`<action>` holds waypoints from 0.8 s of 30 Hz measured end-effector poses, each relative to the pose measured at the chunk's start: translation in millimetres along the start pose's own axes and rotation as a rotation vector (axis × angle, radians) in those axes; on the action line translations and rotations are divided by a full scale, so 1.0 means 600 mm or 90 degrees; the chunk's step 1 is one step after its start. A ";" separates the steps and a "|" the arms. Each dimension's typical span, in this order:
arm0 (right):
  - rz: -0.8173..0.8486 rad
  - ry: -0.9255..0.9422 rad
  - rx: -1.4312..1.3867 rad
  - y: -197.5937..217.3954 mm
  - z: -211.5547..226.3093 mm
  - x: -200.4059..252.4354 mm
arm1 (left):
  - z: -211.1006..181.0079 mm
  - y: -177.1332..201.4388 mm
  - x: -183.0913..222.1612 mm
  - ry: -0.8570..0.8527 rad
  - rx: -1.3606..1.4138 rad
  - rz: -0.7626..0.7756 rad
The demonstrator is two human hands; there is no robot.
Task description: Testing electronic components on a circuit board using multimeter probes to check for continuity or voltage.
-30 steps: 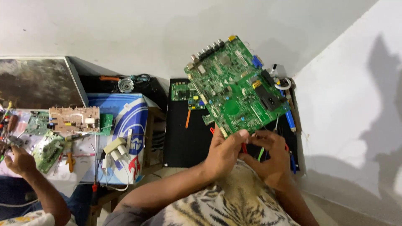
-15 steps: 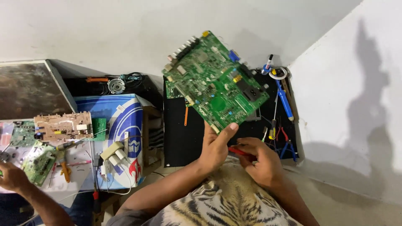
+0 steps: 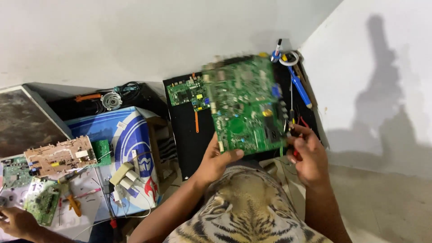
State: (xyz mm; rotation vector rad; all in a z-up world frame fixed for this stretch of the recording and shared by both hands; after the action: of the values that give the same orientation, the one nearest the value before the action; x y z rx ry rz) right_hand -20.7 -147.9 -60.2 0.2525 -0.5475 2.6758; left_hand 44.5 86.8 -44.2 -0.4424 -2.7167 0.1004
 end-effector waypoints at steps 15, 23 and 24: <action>0.143 -0.175 -0.114 0.137 -0.067 -0.080 | 0.053 -0.023 -0.053 -0.153 -0.045 0.324; 0.296 -0.319 -0.265 0.284 -0.031 -0.178 | 0.389 -0.062 -0.066 0.104 -0.081 0.222; 0.262 -0.302 -0.266 0.307 -0.029 -0.191 | 0.519 -0.062 -0.065 0.076 -0.343 0.149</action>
State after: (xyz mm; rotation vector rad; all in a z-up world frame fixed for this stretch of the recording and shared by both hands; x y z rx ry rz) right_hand 4.8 -335.8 -167.1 0.7261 -1.4167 2.7893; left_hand -51.9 36.7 -341.2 -0.8839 -2.5355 -0.5886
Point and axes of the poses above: each hand's wrist, its own x-axis away from the middle knuckle, its own y-axis out of the back of the hand, z = x × y, the point moved 2 cm from there along -x, towards the middle knuckle, and after that the axes turned 14 degrees about -x, right-handed, at the moved point
